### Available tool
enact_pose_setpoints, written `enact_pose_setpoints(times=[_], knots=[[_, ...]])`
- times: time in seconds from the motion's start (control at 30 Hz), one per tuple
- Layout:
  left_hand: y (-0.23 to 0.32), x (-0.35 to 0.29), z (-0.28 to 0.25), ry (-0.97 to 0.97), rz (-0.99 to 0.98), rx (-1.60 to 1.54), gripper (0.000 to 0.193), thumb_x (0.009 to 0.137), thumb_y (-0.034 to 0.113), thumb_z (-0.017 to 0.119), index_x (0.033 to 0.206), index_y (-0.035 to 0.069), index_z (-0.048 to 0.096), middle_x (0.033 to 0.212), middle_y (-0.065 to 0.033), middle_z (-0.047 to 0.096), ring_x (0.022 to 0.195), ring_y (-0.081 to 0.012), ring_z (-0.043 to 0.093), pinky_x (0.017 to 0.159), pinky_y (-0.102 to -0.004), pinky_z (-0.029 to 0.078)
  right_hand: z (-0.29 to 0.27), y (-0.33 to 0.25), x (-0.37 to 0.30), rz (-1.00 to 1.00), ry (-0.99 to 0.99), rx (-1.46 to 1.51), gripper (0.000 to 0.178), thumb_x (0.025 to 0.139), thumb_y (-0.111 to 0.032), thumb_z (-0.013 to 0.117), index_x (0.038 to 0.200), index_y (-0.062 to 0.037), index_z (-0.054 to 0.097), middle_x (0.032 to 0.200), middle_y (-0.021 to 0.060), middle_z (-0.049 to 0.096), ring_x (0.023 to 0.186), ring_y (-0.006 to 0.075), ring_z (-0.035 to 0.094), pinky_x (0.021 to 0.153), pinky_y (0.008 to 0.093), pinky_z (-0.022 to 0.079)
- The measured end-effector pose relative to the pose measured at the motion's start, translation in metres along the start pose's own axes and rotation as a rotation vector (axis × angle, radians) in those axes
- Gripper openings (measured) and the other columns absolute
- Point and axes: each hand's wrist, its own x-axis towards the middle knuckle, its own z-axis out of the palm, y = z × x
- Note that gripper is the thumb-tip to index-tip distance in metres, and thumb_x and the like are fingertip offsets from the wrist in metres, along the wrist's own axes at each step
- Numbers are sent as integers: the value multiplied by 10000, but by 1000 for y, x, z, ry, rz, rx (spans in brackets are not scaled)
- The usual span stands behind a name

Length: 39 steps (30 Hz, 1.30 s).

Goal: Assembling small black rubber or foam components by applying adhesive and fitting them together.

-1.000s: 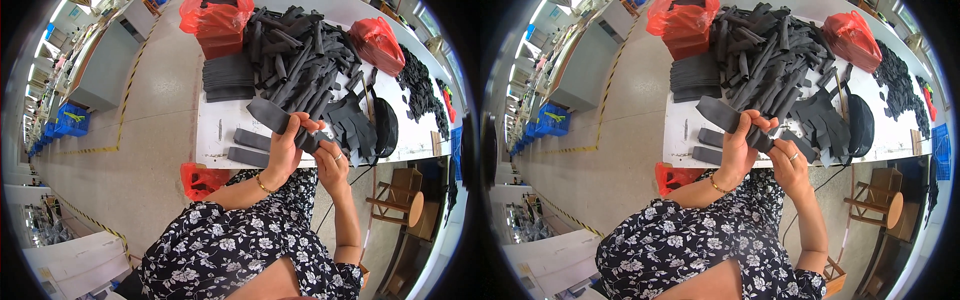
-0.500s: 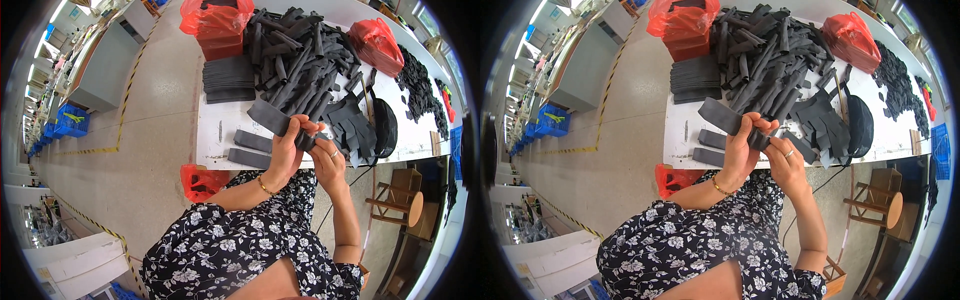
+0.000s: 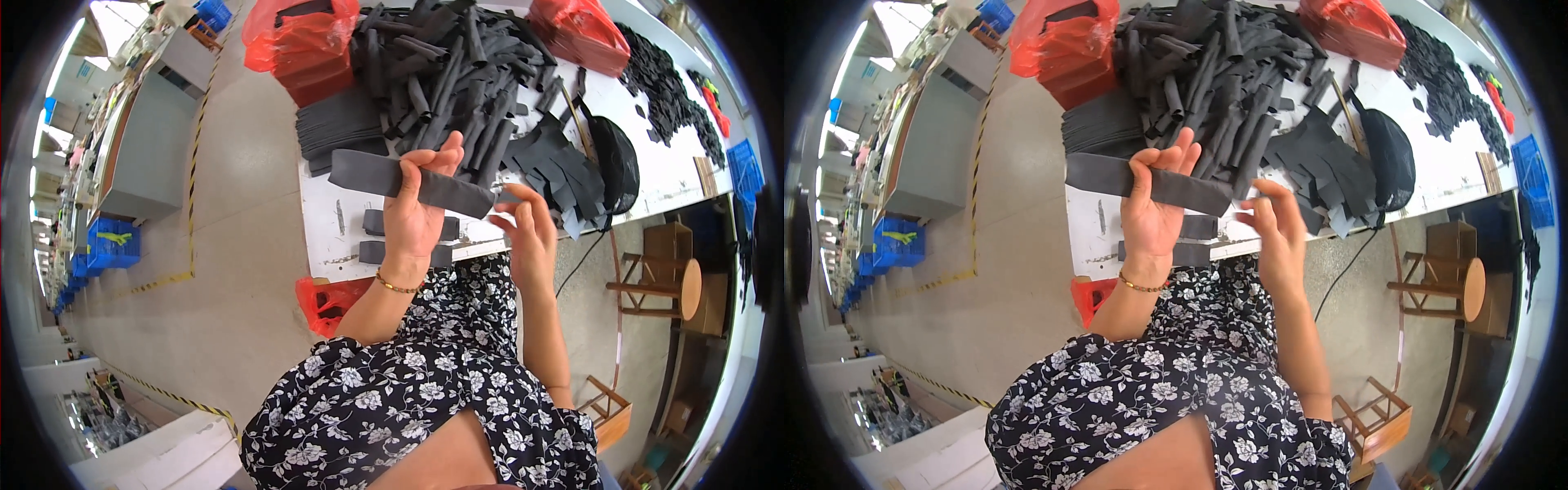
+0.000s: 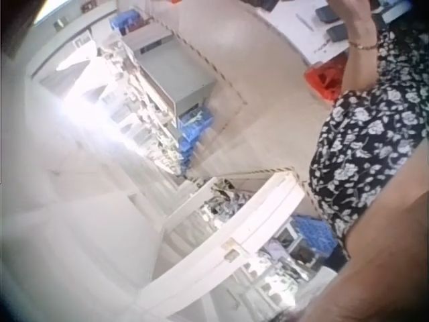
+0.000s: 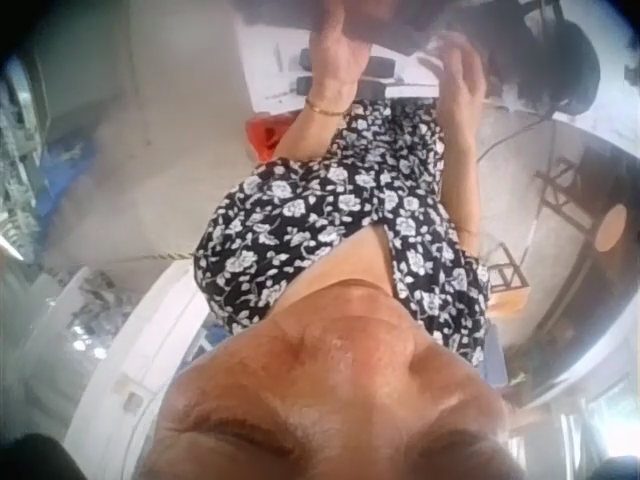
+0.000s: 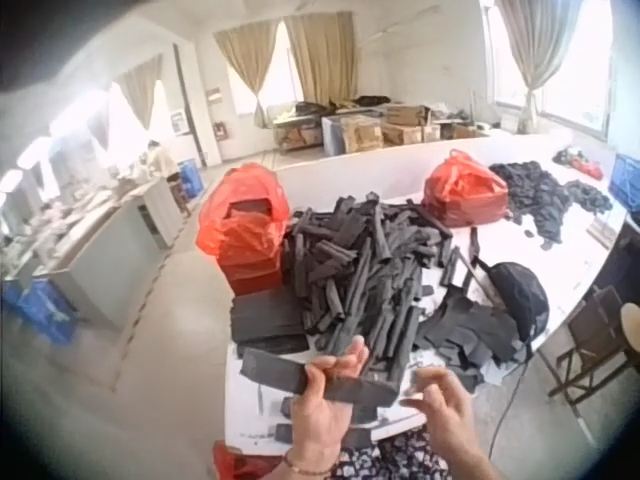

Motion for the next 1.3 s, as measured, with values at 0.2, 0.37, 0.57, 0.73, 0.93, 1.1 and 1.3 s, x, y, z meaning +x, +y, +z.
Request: enact_pose_setpoints(times=[0.2, 0.37, 0.57, 0.73, 0.93, 1.1, 1.3], knots=[[15, -9, -3, 27, -57, -5, 290, 960, 254, 591, 1169, 55, 617, 1052, -149, 696, 1180, -361, 578, 1018, -520, 470, 10, -3, -8, -730, -32, -737, 150, 795, 7, 735, 929, -14, 671, 807, 37, 584, 711, 175, 560, 641, 282, 447], [44, -35, -65, 251, -40, 21, 208, 917, 181, 656, 1057, 27, 654, 949, -136, 711, 911, -321, 694, 901, -478, 551, 8, 12, -1, -1099, -252, -802, 233, 700, 31, 783, 910, -19, 692, 806, 55, 589, 670, 210, 557, 566, 309, 447], [78, -73, -82, 556, -153, 394, 219, 923, 168, 667, 1000, -38, 668, 959, -156, 694, 878, -240, 675, 796, -332, 543, 3, 62, -19, -26, -296, -607, 126, 858, -112, 710, 868, 13, 702, 786, 52, 628, 710, 125, 573, 667, 245, 456], [78, -128, -125, 702, -18, 1227, 119, 830, 99, 756, 877, -4, 719, 849, -37, 645, 711, -101, 554, 644, -231, 442, -10, 110, -38, 206, -311, -844, 217, 819, -140, 754, 967, -10, 662, 712, 48, 630, 645, 127, 570, 635, 261, 472], [69, -129, -129, 579, 119, 1654, 132, 706, 115, 823, 769, 76, 713, 785, -28, 575, 777, -197, 511, 707, -320, 422, -10, 117, -32, 83, -279, -1067, 225, 809, -151, 752, 913, -30, 594, 734, 68, 637, 639, 173, 592, 617, 309, 486], [63, -132, -148, 357, 220, 2015, 241, 698, 150, 825, 854, 84, 654, 894, -60, 569, 857, -269, 505, 814, -407, 410, -16, 134, -25, -290, -343, -1319, 254, 788, -204, 752, 852, -63, 550, 750, 87, 563, 714, 315, 579, 593, 422, 465], [58, -80, -102, 241, 280, 1689, 149, 811, 44, 745, 948, 32, 687, 864, -57, 617, 716, -165, 576, 607, -277, 470, -65, 107, -3, -272, -121, -1346, 240, 817, -182, 722, 976, -68, 585, 903, 103, 591, 866, 292, 597, 698, 404, 487]])
